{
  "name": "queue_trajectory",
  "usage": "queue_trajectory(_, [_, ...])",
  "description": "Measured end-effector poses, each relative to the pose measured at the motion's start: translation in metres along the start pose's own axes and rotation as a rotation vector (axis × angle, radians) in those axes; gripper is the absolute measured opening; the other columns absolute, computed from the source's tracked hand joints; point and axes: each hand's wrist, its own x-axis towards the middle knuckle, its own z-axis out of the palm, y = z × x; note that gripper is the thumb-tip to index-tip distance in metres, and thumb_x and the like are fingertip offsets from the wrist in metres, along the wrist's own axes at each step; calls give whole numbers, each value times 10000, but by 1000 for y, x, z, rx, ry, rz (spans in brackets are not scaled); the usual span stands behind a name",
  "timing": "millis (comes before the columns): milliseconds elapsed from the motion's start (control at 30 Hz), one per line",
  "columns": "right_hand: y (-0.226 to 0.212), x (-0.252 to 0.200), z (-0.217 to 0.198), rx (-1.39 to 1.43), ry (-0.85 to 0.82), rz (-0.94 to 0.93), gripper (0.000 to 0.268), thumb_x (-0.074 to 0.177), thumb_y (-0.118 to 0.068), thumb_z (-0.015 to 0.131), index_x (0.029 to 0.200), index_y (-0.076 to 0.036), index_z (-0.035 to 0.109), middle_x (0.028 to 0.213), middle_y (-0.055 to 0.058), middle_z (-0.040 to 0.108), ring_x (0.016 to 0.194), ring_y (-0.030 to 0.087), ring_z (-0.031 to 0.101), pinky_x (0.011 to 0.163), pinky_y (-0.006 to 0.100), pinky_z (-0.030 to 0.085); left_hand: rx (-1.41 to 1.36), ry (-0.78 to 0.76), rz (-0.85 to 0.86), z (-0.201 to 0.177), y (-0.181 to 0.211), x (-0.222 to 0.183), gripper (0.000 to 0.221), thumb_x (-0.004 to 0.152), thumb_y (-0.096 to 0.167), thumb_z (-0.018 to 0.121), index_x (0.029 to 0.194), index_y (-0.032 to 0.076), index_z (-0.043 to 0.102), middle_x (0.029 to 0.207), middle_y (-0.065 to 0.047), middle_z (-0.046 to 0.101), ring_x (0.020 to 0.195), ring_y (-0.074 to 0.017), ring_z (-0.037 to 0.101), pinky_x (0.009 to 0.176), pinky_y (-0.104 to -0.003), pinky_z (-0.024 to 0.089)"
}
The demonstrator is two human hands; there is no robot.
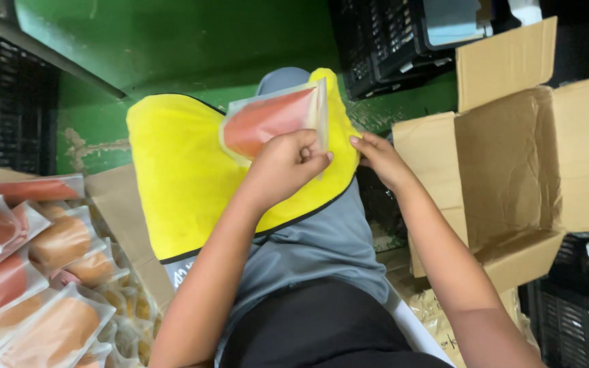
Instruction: Sealing food pouches with a heat sealer and packing them into a cardboard box.
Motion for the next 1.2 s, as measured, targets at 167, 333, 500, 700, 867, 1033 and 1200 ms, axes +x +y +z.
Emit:
queue_trajectory(167, [-31,-18,-13,316,26,-177,427,988,-144,679,1373,18,591,1209,160,700,1074,277,702,976,415,562,254,-30,-96,14,22,0,251,847,365,715,767,149,617,653,-40,673,741,-309,722,674,-421,556])
queue_trajectory(333, [-60,-53,6,699,-152,-130,451,813,-160,546,1228,-33,668,1001,101,707,871,286,744,844,425,623,537,85,-8,39,10,6,278,854,412,689,746,181,577,617,-20,641,693,-301,739,624,-439,572])
queue_trajectory(500, [-26,-31,19,182,-129,-340,584,760,-44,807,1312,-24,616,1115,101,694,1074,265,707,925,408,604,833,215,150,63,-12,5,116,792,281,631,702,249,565,554,46,585,566,-219,707,503,-356,556])
queue_trajectory(700, [-30,-30,21,141,-139,-336,564,768,-47,812,1301,-25,626,1107,100,698,1067,260,706,929,410,600,519,-4,76,26,9,-13,29,788,185,606,772,179,630,654,-41,655,788,-340,732,688,-447,578])
queue_trajectory(867, [-30,-31,34,104,-133,-333,548,775,-49,815,1292,-26,633,1101,99,702,1061,256,706,932,411,596,331,-123,5,19,7,-18,86,753,213,665,725,159,604,683,-84,690,852,-380,726,756,-477,564])
queue_trajectory(1033, [-31,-37,38,74,-137,-340,527,784,-51,821,1279,-27,644,1093,98,707,1052,251,705,937,413,591,473,-104,94,28,-1,-16,198,767,301,740,852,151,644,723,-67,692,838,-326,738,754,-464,581])
queue_trajectory(1200, [-36,-39,35,47,-119,-355,511,790,-53,825,1270,-28,651,1087,97,710,1046,247,704,940,415,587,498,-34,159,45,-3,-18,239,817,333,724,921,130,654,769,-95,708,848,-342,744,743,-492,583])
